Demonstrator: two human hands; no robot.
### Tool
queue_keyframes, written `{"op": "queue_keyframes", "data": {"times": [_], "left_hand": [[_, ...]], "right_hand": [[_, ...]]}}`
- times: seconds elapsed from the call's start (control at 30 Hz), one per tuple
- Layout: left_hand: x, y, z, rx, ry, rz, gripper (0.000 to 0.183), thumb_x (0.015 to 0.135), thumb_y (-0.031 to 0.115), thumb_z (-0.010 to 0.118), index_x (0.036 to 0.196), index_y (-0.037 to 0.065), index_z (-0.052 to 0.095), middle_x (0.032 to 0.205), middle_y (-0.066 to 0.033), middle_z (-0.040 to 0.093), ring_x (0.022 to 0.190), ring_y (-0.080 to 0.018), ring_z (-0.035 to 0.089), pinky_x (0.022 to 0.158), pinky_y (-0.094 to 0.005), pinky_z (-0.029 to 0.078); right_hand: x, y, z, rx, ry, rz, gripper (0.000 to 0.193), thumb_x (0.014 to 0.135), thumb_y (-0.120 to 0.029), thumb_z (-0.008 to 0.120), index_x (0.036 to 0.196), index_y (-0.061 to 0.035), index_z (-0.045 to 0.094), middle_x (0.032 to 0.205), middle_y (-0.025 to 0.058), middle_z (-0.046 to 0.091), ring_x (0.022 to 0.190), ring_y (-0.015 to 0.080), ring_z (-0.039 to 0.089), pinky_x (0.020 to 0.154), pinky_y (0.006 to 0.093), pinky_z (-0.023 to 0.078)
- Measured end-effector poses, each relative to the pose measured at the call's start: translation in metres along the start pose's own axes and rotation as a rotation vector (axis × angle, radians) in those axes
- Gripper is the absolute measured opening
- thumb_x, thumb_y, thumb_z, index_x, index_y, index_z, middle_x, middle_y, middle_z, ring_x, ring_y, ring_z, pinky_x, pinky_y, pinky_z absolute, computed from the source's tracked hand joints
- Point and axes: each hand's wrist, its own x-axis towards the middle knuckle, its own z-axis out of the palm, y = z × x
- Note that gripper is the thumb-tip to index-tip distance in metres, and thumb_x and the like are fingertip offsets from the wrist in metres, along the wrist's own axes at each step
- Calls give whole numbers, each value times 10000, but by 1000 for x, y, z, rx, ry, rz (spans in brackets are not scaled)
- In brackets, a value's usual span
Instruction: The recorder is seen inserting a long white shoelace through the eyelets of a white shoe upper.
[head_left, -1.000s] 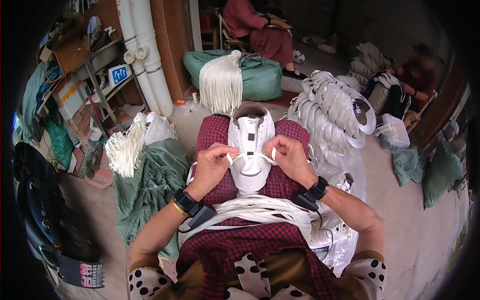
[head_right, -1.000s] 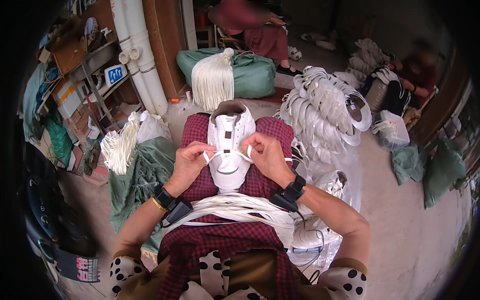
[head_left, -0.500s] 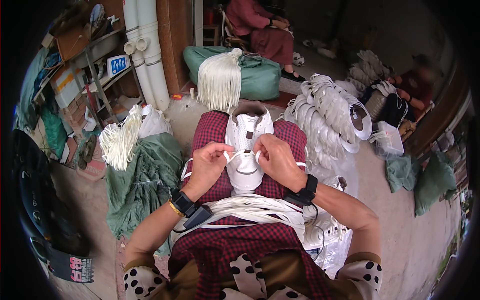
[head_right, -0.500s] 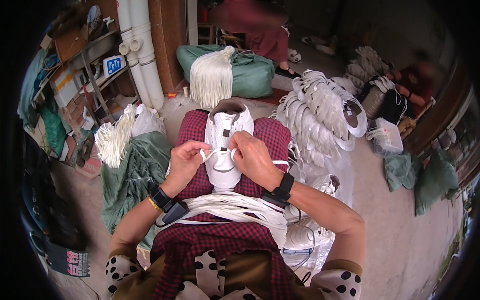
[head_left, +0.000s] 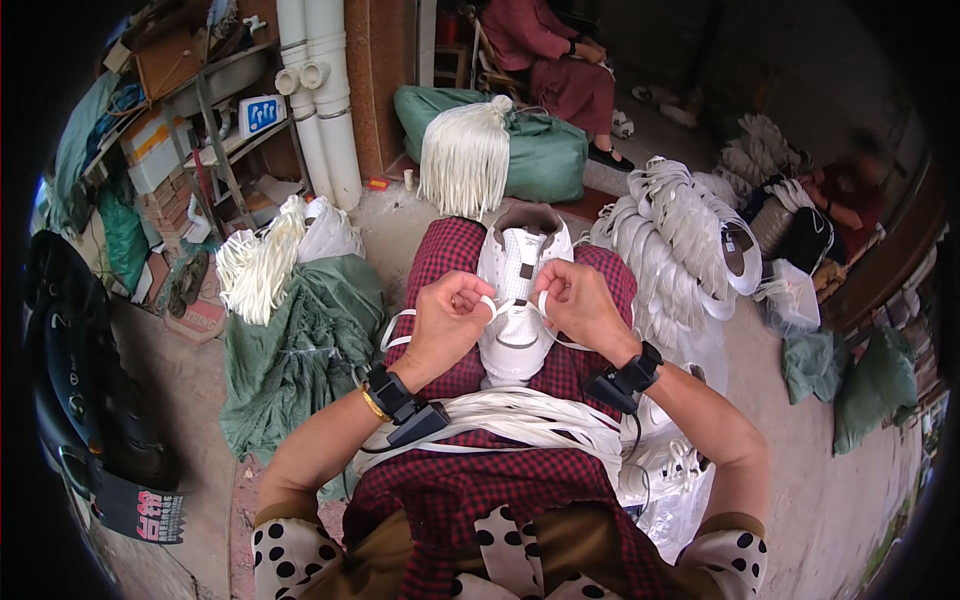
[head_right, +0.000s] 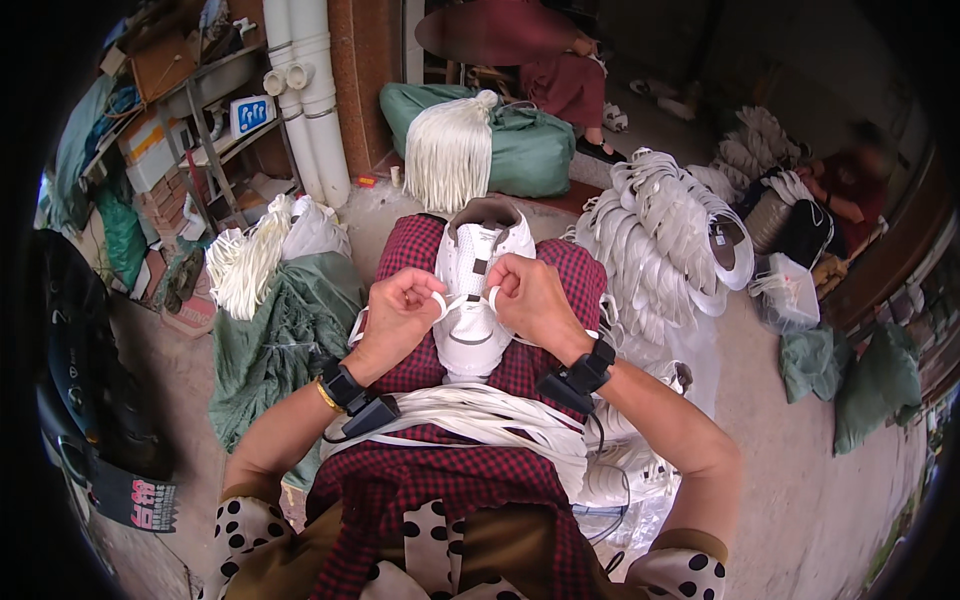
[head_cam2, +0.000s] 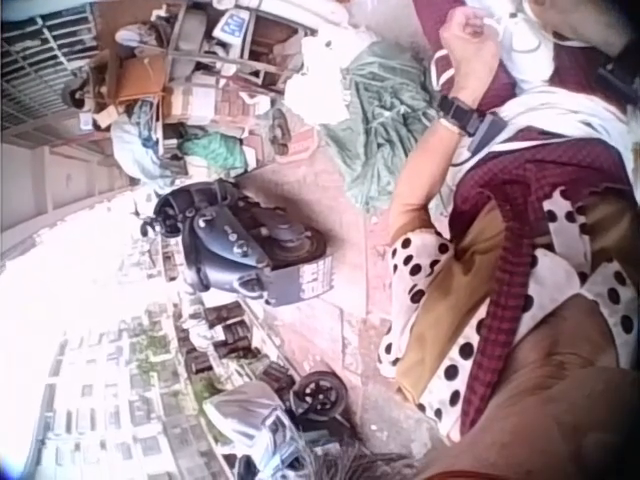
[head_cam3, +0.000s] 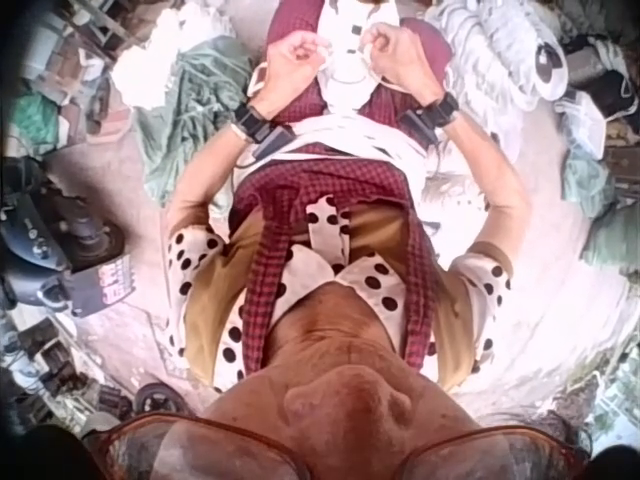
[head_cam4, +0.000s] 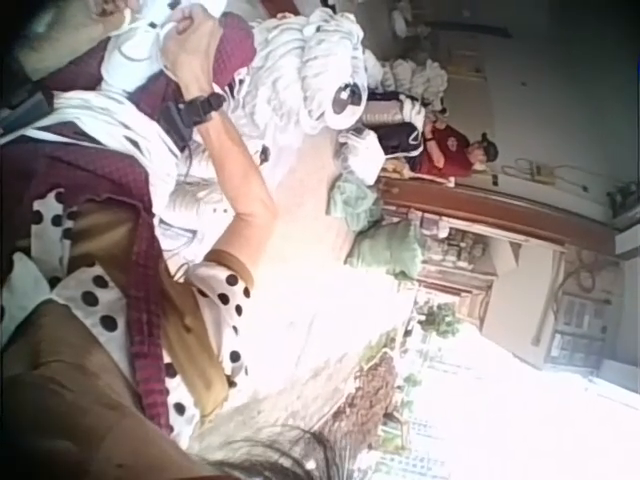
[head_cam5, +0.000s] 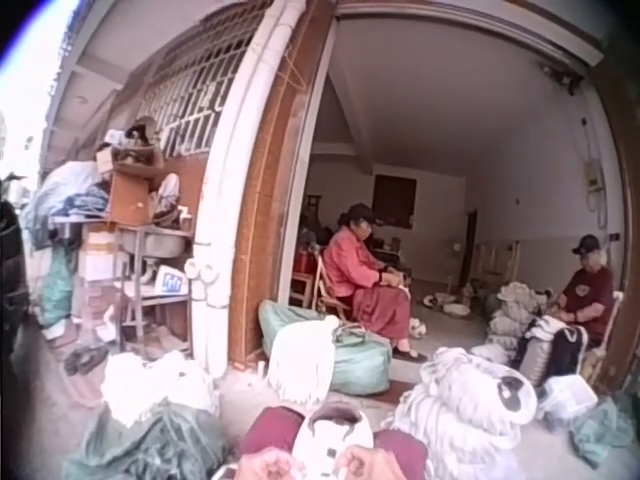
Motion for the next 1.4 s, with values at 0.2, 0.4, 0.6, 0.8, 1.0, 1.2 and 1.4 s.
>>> {"op": "queue_keyframes", "data": {"times": [0.2, 0.4, 0.6, 0.8, 1.0, 1.2, 1.4], "left_hand": [[17, 17, 11, 285, 12, 146, 123, 782, -32, 664, 902, -10, 681, 728, -17, 630, 630, -53, 570, 561, -229, 474], [32, 45, -5, 542, -281, 226, 250, 733, -47, 631, 982, -31, 636, 852, -97, 617, 750, -176, 635, 643, -305, 517], [62, 70, -17, 777, -641, 571, 336, 683, -14, 636, 1018, -24, 621, 1022, -162, 542, 971, -368, 598, 825, -431, 503], [100, 63, -27, 822, -980, 405, 260, 662, 133, 757, 894, 19, 728, 908, -146, 640, 909, -325, 639, 805, -404, 501], [104, 75, -23, 950, -1019, 221, 251, 700, 214, 773, 924, 101, 783, 937, -93, 660, 920, -280, 645, 791, -409, 455], [88, 68, -29, 922, -921, 405, 228, 700, 206, 751, 910, 122, 777, 889, -54, 605, 922, -265, 614, 797, -433, 379], [101, 62, -28, 873, -1021, 309, 215, 738, 207, 732, 913, 87, 765, 899, -97, 601, 933, -287, 622, 771, -407, 460]], "right_hand": [[2, -7, 4, -49, 23, -60, 24, 789, 17, 661, 807, 1, 659, 612, 35, 611, 549, 70, 537, 518, 268, 430], [5, -8, -13, -491, -34, -533, 271, 711, 39, 653, 979, 4, 668, 792, 149, 652, 764, 306, 637, 667, 403, 521], [23, -42, -31, -917, -368, -675, 267, 676, 0, 655, 936, -11, 715, 950, 139, 639, 1039, 352, 509, 836, 426, 513], [56, -32, -45, -719, -756, -472, 320, 688, -124, 758, 996, -41, 761, 943, 153, 734, 932, 314, 674, 802, 395, 539], [61, -55, -37, -815, -795, -312, 241, 680, -135, 774, 901, -40, 770, 821, 150, 724, 784, 313, 694, 693, 411, 532], [60, -35, -38, -794, -729, -466, 206, 683, -127, 744, 867, -35, 751, 766, 148, 704, 730, 311, 683, 642, 432, 506], [70, -48, -42, -675, -923, -266, 320, 719, -65, 628, 1008, -9, 756, 953, 179, 730, 904, 319, 684, 812, 382, 526]]}}
